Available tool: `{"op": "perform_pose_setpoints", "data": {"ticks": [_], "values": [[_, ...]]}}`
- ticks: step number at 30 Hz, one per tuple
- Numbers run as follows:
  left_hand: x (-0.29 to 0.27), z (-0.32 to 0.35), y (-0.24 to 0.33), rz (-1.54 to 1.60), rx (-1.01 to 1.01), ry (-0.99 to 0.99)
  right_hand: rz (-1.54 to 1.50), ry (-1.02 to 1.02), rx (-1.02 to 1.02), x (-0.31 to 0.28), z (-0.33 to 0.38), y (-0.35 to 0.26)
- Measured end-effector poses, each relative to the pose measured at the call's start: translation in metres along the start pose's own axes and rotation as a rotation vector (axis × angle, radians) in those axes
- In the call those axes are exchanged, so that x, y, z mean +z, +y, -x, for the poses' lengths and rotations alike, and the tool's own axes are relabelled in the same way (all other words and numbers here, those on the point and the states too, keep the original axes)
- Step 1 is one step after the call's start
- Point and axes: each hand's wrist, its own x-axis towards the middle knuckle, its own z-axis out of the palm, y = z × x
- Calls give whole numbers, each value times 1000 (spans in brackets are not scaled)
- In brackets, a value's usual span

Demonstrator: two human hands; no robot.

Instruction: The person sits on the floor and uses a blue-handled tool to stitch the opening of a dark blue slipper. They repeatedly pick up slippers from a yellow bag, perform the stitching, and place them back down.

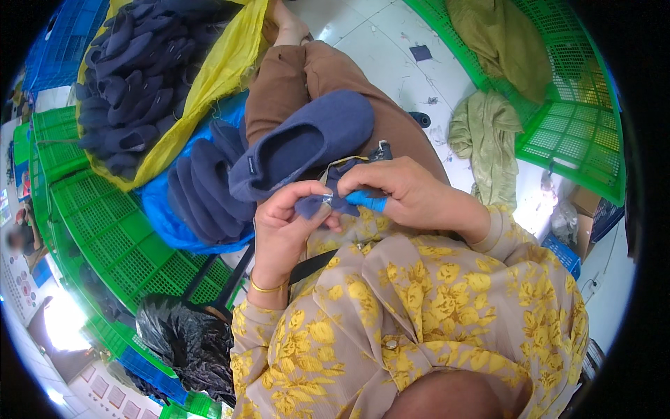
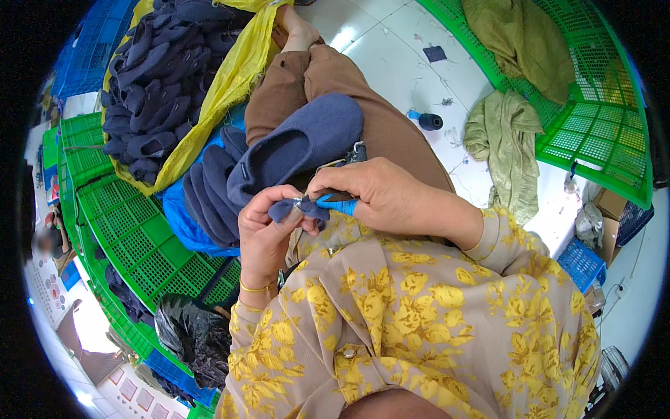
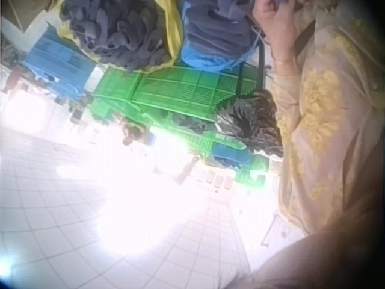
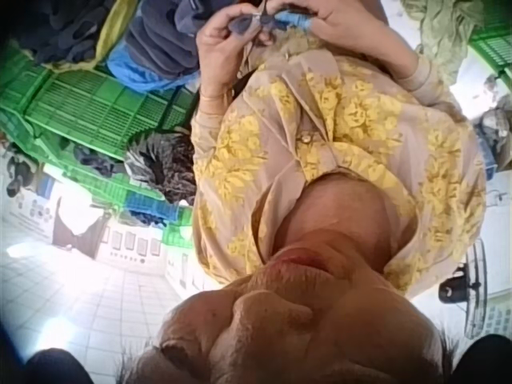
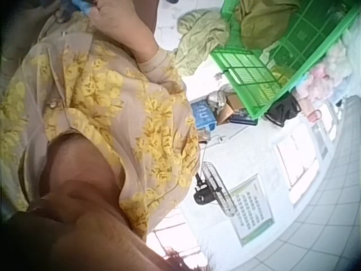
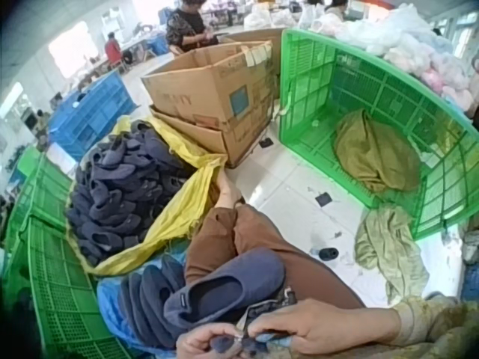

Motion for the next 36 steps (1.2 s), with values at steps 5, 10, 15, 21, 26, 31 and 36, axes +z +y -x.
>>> {"op": "perform_pose_setpoints", "data": {"ticks": [5,10,15,21,26,31,36], "values": [[0,2,-1,148,-2,-30,79,1,-7,2,2,3],[-1,3,-6,236,-12,-56,-3,13,8,6,3,5],[-2,3,-6,258,-29,-50,-16,-20,46,3,6,-2],[0,4,-6,251,-31,-36,-6,42,-72,5,9,7],[4,3,-6,259,-29,-29,-38,33,-74,4,8,9],[6,1,-6,155,-13,-24,-50,35,-13,7,9,5],[9,4,-7,87,-27,16,-55,40,31,12,11,10]]}}
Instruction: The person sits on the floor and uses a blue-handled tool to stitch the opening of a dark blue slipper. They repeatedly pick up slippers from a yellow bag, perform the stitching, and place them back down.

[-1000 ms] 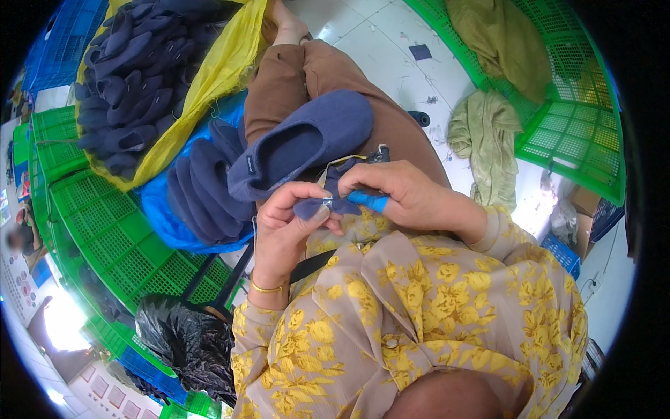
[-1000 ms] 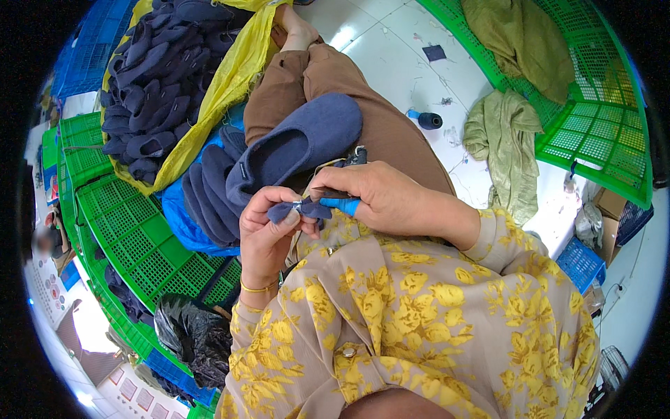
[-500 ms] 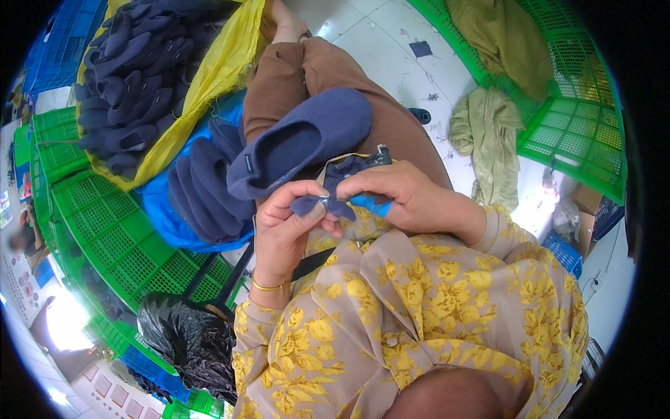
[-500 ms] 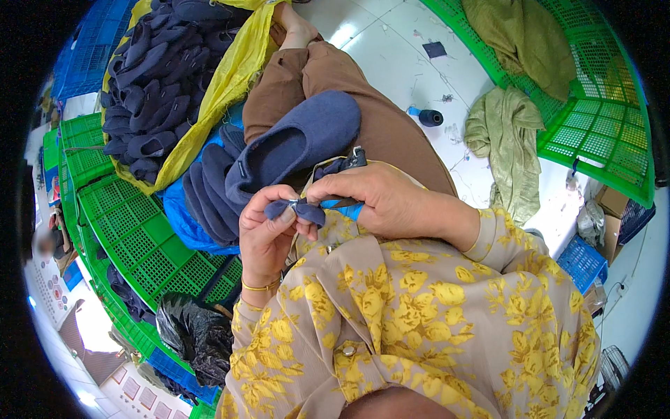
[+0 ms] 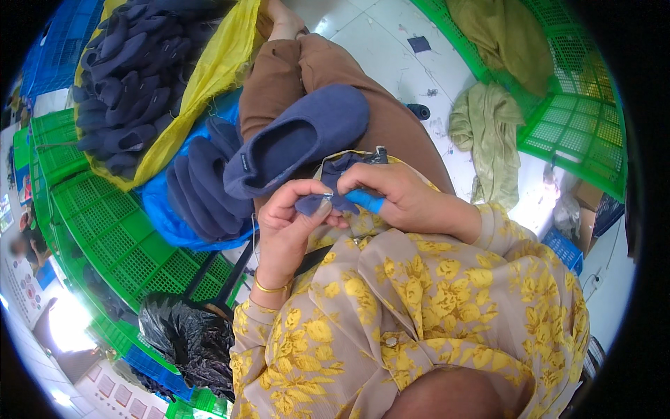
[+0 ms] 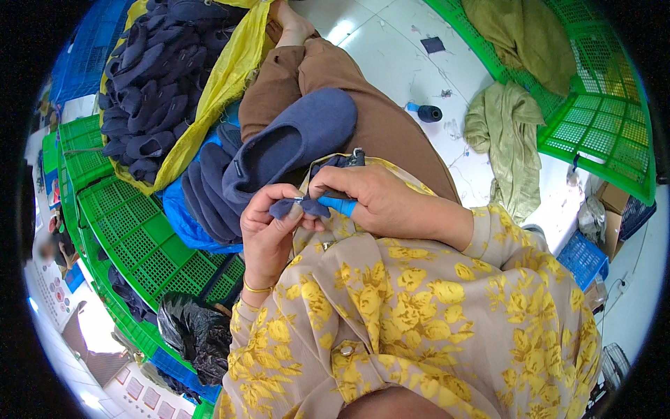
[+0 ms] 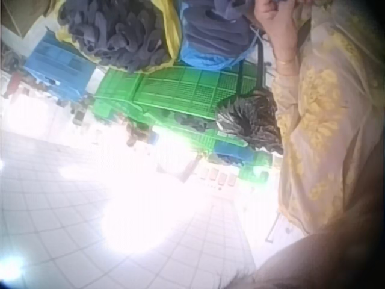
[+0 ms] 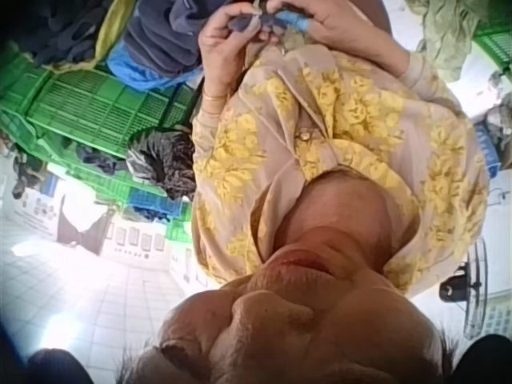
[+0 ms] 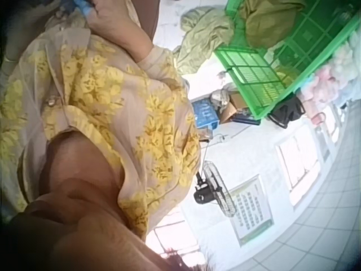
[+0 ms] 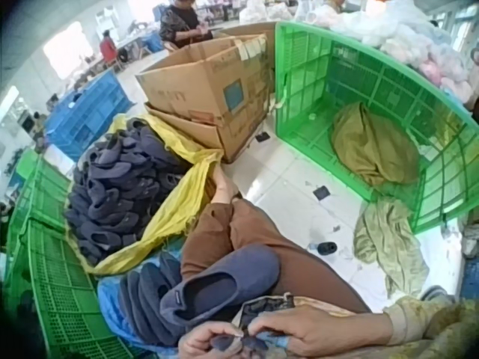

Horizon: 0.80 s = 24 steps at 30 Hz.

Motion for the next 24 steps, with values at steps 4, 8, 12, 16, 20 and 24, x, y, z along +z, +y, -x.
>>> {"op": "perform_pose_setpoints", "data": {"ticks": [4,8,12,16,20,24], "values": [[0,2,-3,-42,21,6,-47,5,43,5,3,9],[3,1,-2,-90,25,-4,-170,27,72,8,6,16],[6,2,-4,-110,15,-8,-227,-49,147,3,5,5],[7,1,-10,-111,-42,15,-359,-31,104,9,1,8],[6,1,-15,-125,-52,20,4,-104,-20,4,3,11],[8,-1,-13,-118,-33,48,396,67,-156,7,1,12]]}}
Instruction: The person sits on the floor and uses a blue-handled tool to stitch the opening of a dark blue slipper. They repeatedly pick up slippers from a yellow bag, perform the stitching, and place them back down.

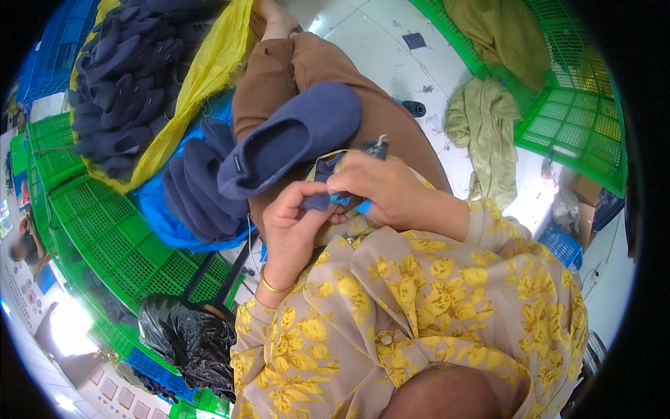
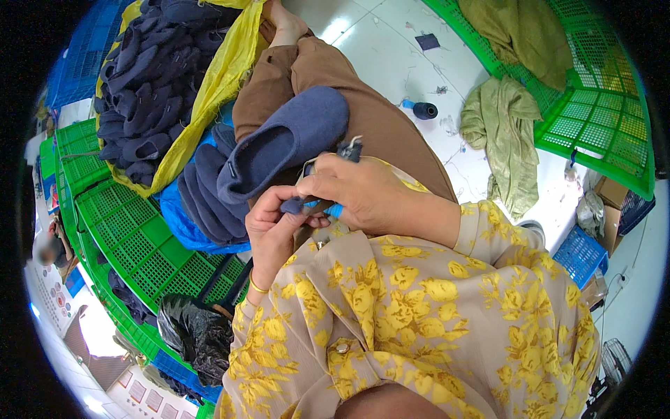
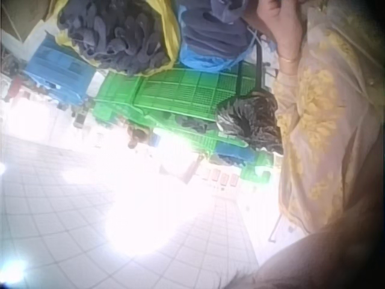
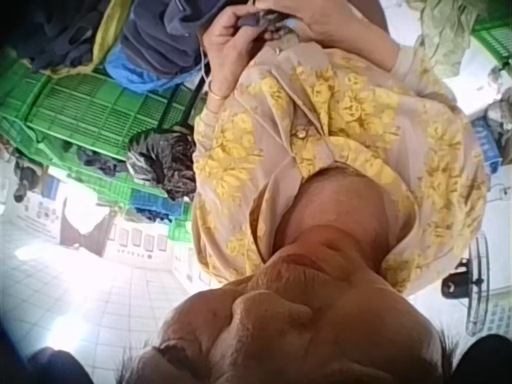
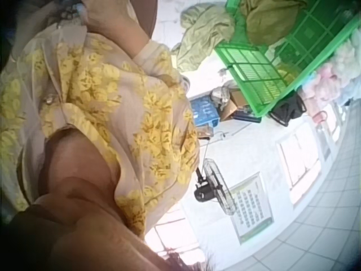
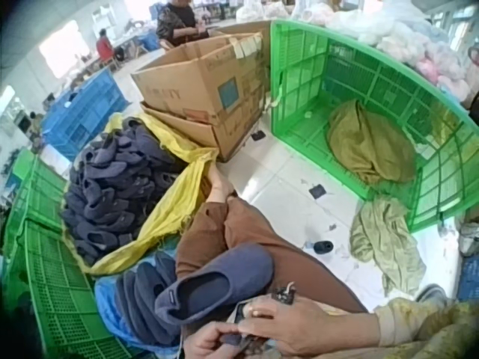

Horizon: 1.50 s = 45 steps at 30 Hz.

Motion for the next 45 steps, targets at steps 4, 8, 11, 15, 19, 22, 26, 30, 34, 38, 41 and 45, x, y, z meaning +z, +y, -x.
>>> {"op": "perform_pose_setpoints", "data": {"ticks": [4,8,11,15,19,22,26,30,34,38,41,45], "values": [[0,-9,2,-164,26,64,7,154,-111,-7,-10,-10],[0,-13,6,-59,-9,61,-807,381,95,-36,-27,-22],[2,-18,19,-138,5,51,-1145,475,242,-62,-28,-10],[-8,-27,30,-285,32,58,-1448,523,56,-125,-10,14],[-6,-36,36,-255,4,92,-1273,681,2,-191,17,29],[0,-41,37,-234,8,98,-978,788,45,-181,16,30],[2,-47,40,-211,-58,105,-212,578,89,-102,-6,17],[8,-51,42,-243,-70,94,390,121,44,-43,-22,-4],[4,-49,42,-371,55,176,116,238,130,-26,-25,15],[-24,-56,36,-606,116,198,-169,283,475,-20,-31,15],[-19,-54,23,-356,-131,179,-234,179,602,-13,-36,13],[-6,-47,9,184,-188,211,-167,223,448,1,-37,17]]}}
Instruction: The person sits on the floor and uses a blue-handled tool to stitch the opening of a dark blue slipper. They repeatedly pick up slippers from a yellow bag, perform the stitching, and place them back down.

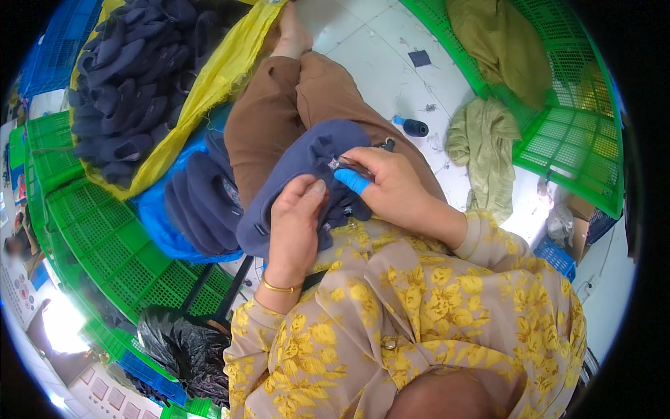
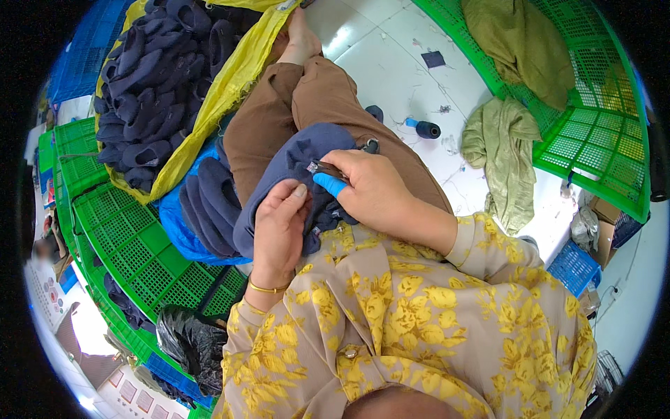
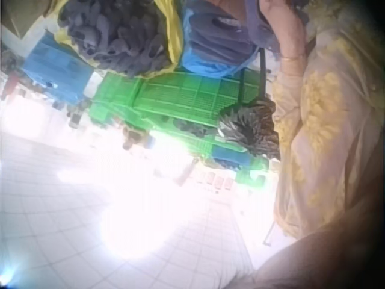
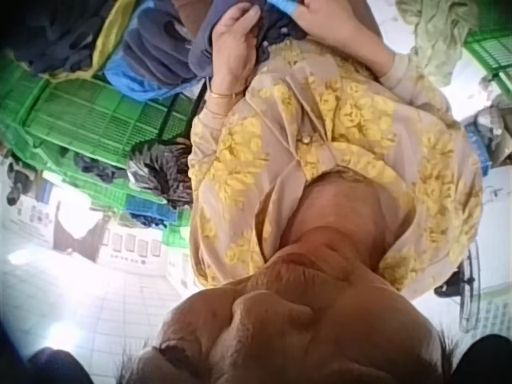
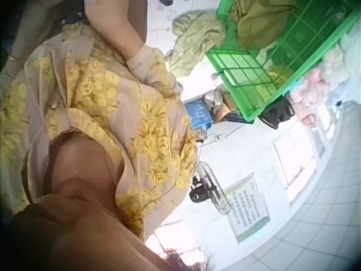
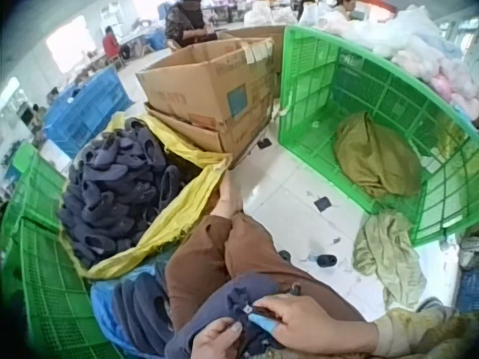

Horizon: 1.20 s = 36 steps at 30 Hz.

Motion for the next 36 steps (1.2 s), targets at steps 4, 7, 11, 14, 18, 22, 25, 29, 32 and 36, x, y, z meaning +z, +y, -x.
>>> {"op": "perform_pose_setpoints", "data": {"ticks": [4,7,11,14,18,22,25,29,32,36], "values": [[-7,0,-8,104,17,-22,54,-20,-44,-3,0,1],[-10,-4,-11,131,37,-38,71,-70,-31,-5,1,2],[-10,-3,-12,138,44,-23,111,-81,-165,-4,-1,11],[-10,-5,-13,135,50,-22,150,-135,-174,-8,-5,11],[-9,-4,-12,135,49,-13,204,-158,-145,-11,-6,6],[1,-4,-10,67,66,25,243,-123,-169,-10,-6,7],[8,-7,-6,-103,32,120,217,-106,-124,-8,-4,6],[24,-8,-3,-150,79,209,188,-63,-51,-2,-1,8],[23,-6,-2,-195,72,212,111,-43,45,-4,1,2],[18,-7,-10,-154,123,198,-91,8,134,-1,7,8]]}}
